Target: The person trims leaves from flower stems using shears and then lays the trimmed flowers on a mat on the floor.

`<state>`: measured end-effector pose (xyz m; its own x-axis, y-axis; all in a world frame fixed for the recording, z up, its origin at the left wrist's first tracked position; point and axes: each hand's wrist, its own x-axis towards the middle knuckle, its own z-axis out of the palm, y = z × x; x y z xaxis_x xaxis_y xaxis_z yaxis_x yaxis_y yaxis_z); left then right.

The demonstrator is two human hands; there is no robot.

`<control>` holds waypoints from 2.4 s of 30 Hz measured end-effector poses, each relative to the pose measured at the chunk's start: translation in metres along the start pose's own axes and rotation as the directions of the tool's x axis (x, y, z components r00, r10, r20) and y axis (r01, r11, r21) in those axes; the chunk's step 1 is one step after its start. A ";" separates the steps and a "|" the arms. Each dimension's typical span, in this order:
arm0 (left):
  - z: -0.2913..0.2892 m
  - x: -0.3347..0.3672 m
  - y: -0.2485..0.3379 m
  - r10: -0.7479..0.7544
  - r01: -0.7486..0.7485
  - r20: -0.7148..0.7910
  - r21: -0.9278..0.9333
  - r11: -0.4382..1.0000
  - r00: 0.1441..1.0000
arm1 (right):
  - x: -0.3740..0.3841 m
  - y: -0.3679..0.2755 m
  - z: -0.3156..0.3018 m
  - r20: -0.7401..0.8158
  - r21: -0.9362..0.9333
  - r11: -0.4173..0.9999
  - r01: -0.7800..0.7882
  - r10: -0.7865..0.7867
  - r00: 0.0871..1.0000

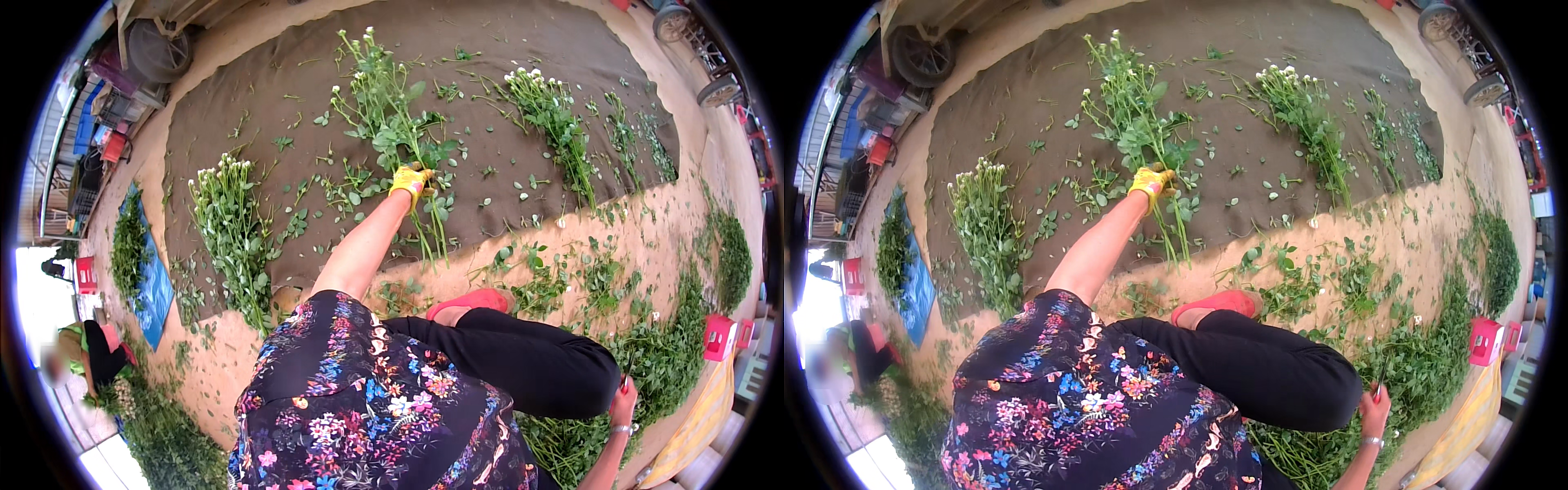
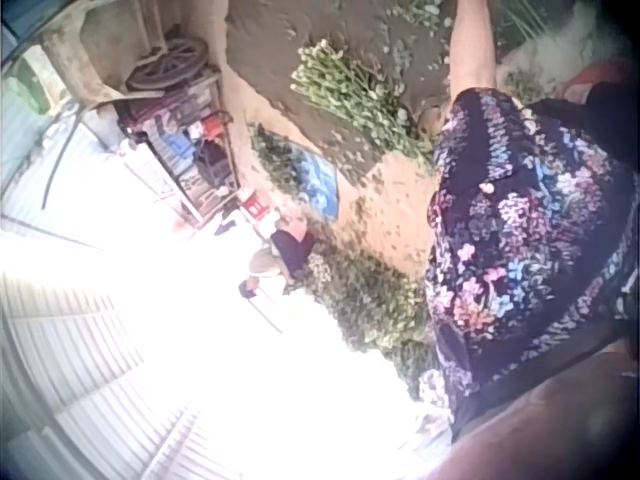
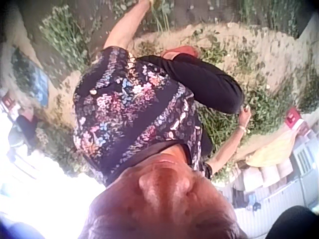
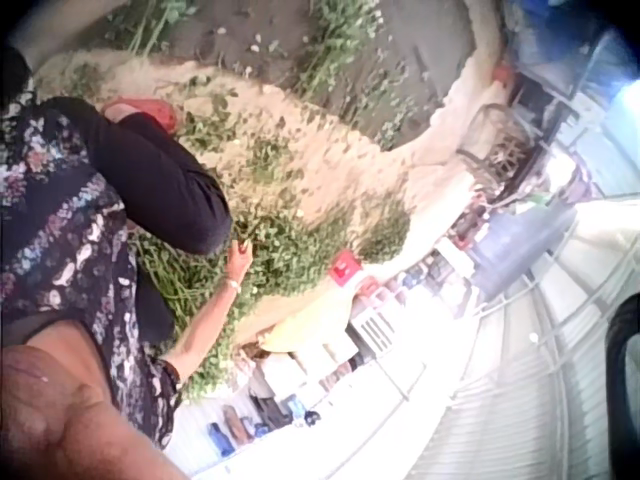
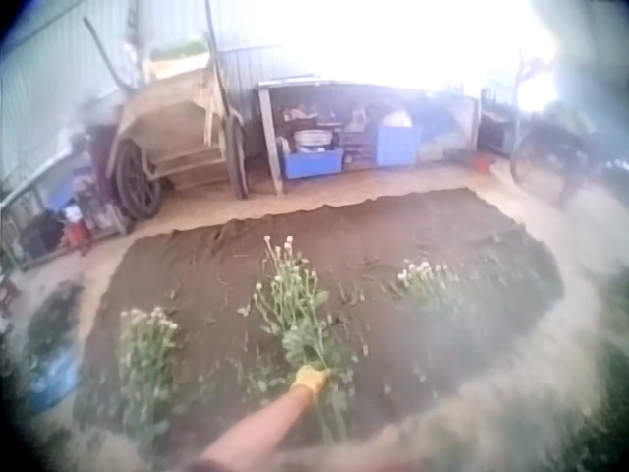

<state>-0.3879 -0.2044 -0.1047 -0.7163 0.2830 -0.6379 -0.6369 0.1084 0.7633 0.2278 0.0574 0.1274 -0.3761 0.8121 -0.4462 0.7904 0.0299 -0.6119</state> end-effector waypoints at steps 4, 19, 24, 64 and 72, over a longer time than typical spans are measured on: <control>0.019 0.021 -0.004 -0.038 0.036 0.020 0.060 0.998 0.999 | -0.034 0.072 -0.014 -0.010 0.070 0.979 -0.192 0.193 0.981; 0.030 0.046 -0.022 -0.137 0.135 0.023 0.074 0.988 0.990 | -0.100 0.101 0.027 0.003 0.356 0.881 -0.311 0.332 0.943; 0.022 0.048 -0.019 -0.137 0.137 -0.010 0.060 0.989 0.991 | -0.104 0.095 0.022 -0.034 0.348 0.882 -0.319 0.352 0.935; 0.011 0.052 -0.135 -0.184 0.146 -0.334 -0.135 0.980 0.925 | -0.069 0.084 0.029 0.190 0.206 0.874 -0.440 0.405 0.894; -0.023 -0.012 -0.097 -0.168 0.200 0.121 -0.340 0.919 0.978 | -0.051 0.017 0.056 0.043 0.284 0.931 -0.229 0.226 0.973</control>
<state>-0.3244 -0.2402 -0.1733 -0.5592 0.3743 -0.7397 -0.8254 -0.1682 0.5389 0.2333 -0.0166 0.1030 -0.2080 0.7717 -0.6010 0.6844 -0.3242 -0.6531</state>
